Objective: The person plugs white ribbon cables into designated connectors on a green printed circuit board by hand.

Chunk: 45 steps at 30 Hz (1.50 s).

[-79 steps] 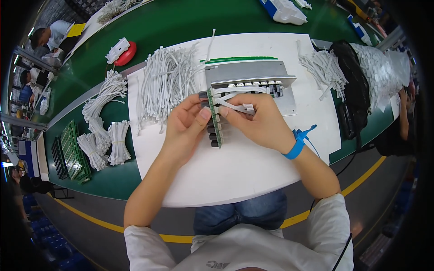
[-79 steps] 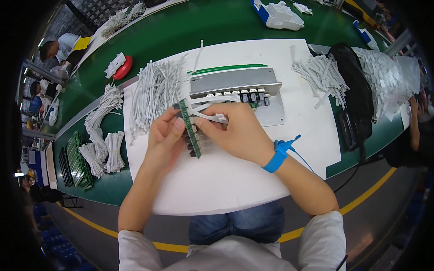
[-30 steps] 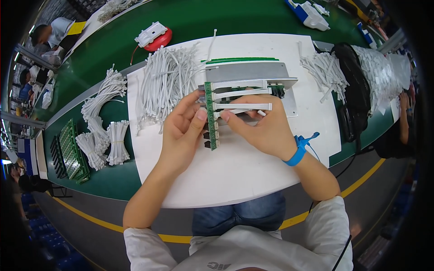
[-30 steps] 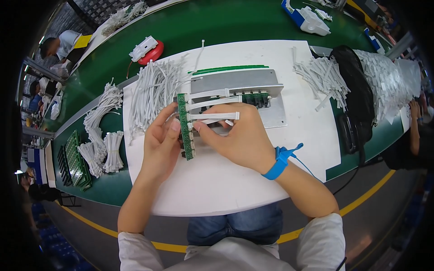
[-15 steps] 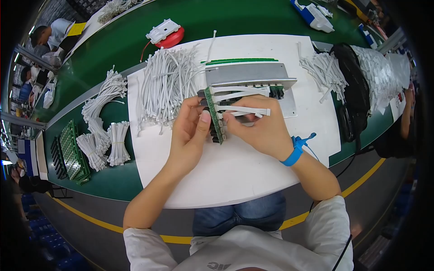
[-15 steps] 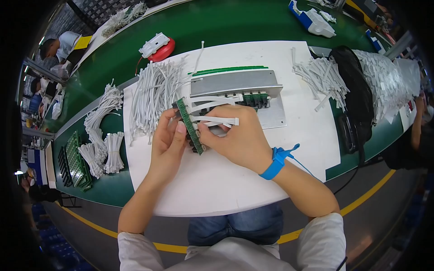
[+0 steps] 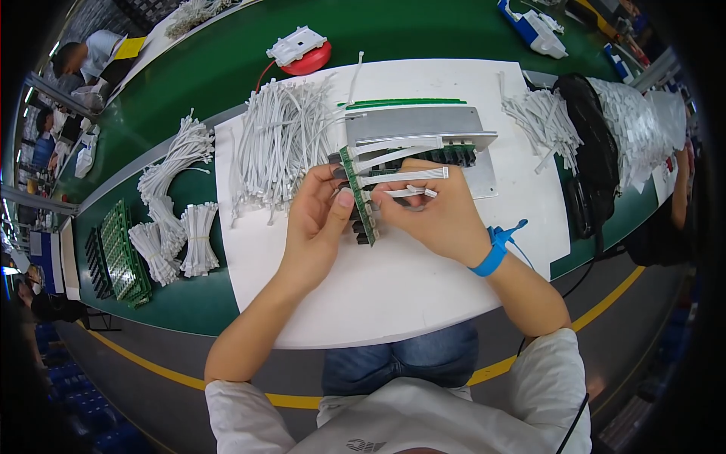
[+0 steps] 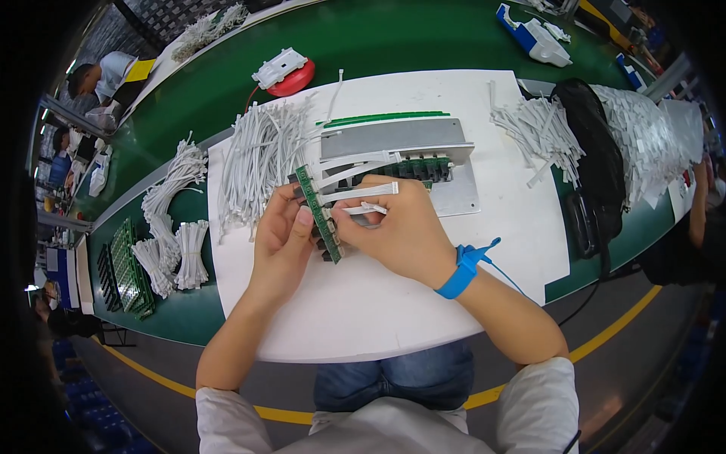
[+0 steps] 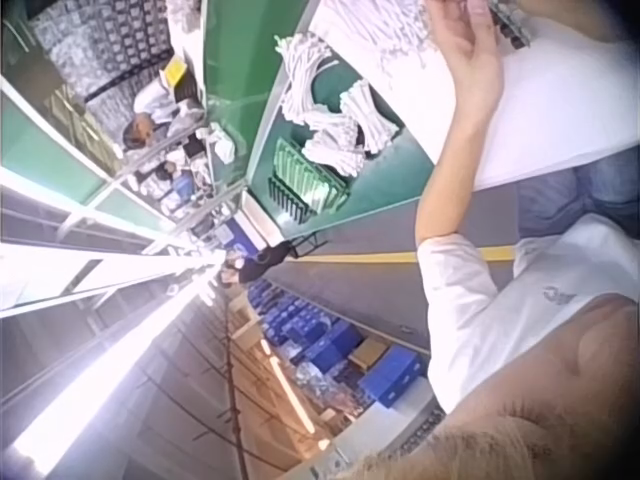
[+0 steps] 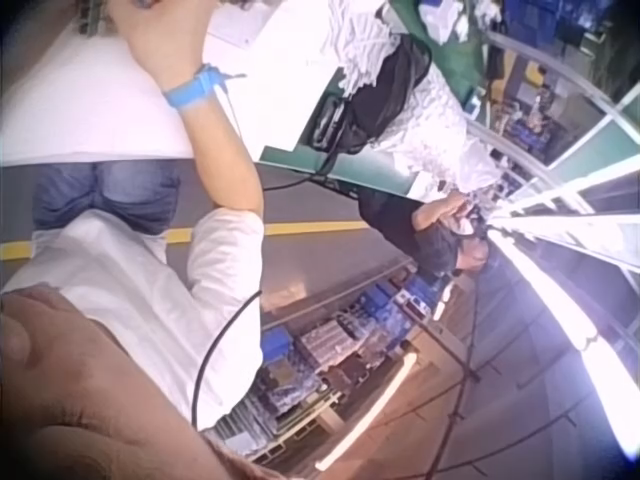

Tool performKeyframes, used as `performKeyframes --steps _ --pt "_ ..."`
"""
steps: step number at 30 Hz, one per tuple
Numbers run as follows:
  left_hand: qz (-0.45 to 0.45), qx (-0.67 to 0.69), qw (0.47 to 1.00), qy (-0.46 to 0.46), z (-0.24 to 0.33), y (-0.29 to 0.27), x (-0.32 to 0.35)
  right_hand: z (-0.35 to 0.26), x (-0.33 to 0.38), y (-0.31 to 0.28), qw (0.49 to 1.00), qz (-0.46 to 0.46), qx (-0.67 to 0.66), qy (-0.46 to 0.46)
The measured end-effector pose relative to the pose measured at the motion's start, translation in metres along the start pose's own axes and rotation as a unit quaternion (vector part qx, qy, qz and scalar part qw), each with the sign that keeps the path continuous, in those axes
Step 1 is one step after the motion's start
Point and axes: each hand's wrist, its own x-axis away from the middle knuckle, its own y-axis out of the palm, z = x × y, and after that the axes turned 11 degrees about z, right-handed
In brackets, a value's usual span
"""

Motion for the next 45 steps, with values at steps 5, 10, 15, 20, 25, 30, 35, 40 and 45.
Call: performKeyframes --steps 5,10,15,20,25,30,35,40,45 --pt "0.002 0.074 0.995 -0.071 0.007 0.002 0.001 0.004 -0.001 -0.003 0.999 -0.014 0.001 0.052" --pt "0.003 0.079 0.995 -0.066 0.006 0.003 0.002 0.004 -0.002 -0.003 0.995 -0.027 -0.022 0.094" --pt "0.010 0.046 0.998 -0.046 0.003 0.004 0.003 0.003 -0.001 -0.005 0.995 -0.030 -0.013 0.090" --pt "-0.003 0.031 0.999 -0.040 0.005 0.002 0.002 0.001 -0.003 -0.009 0.994 -0.067 -0.042 0.080" --pt "-0.010 0.044 0.997 -0.055 0.006 0.002 0.004 -0.005 -0.004 -0.010 0.981 -0.065 -0.147 0.109" --pt "-0.015 0.061 0.996 -0.068 0.006 0.001 0.005 -0.008 -0.009 -0.017 0.981 -0.130 -0.093 0.109" --pt "-0.015 0.053 0.996 -0.075 0.004 0.000 0.003 0.000 -0.007 -0.014 0.984 -0.120 -0.099 0.082" --pt "-0.004 0.053 0.996 -0.073 0.006 0.000 0.003 0.005 -0.004 -0.008 0.985 -0.088 -0.126 0.078" --pt "0.003 0.085 0.994 -0.070 0.004 0.002 0.004 0.005 -0.002 -0.005 0.984 -0.072 -0.128 0.096"
